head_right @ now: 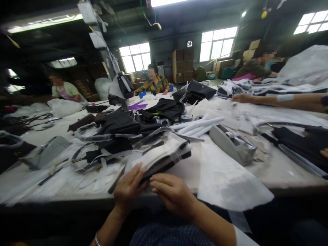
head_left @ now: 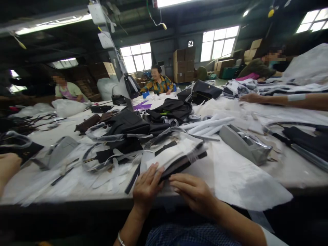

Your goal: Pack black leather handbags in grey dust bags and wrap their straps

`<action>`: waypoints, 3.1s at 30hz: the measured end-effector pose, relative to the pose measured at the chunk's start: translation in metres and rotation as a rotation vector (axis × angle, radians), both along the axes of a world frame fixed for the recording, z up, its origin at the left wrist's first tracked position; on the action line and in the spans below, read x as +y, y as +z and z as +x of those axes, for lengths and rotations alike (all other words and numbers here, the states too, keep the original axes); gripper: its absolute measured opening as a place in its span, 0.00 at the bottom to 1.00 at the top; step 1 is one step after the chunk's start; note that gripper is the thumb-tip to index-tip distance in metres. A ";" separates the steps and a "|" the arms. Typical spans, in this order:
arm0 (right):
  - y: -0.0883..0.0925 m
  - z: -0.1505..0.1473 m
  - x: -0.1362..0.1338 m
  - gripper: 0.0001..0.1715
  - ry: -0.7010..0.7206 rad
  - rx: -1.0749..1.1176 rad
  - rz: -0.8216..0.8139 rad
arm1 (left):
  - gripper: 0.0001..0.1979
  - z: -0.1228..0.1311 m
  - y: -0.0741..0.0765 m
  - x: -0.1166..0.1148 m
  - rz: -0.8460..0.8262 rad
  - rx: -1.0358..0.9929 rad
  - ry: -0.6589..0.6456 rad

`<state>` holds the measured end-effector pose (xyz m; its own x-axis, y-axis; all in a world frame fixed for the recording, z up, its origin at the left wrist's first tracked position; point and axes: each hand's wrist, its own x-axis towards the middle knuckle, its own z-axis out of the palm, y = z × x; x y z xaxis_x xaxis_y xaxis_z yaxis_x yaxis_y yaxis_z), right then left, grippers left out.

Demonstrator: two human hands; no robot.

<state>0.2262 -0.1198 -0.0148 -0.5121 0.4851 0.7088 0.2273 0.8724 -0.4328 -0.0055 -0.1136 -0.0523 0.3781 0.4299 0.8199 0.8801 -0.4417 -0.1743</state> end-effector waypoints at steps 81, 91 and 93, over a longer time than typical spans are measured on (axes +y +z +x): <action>-0.008 -0.084 0.204 0.20 -0.580 -0.869 -0.659 | 0.15 0.022 -0.017 -0.039 -0.048 -0.043 -0.229; -0.002 -0.077 0.204 0.14 -0.303 -0.494 -1.053 | 0.17 0.023 -0.022 -0.038 -0.061 -0.065 -0.242; 0.003 -0.077 0.201 0.12 -0.215 -0.363 -1.117 | 0.16 0.023 -0.022 -0.038 -0.077 -0.071 -0.234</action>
<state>0.1489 0.0809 -0.0118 -0.4279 0.8418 -0.3291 0.5889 -0.0165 -0.8080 0.0176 -0.1517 -0.0740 0.4176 0.3995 0.8161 0.7612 -0.6442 -0.0742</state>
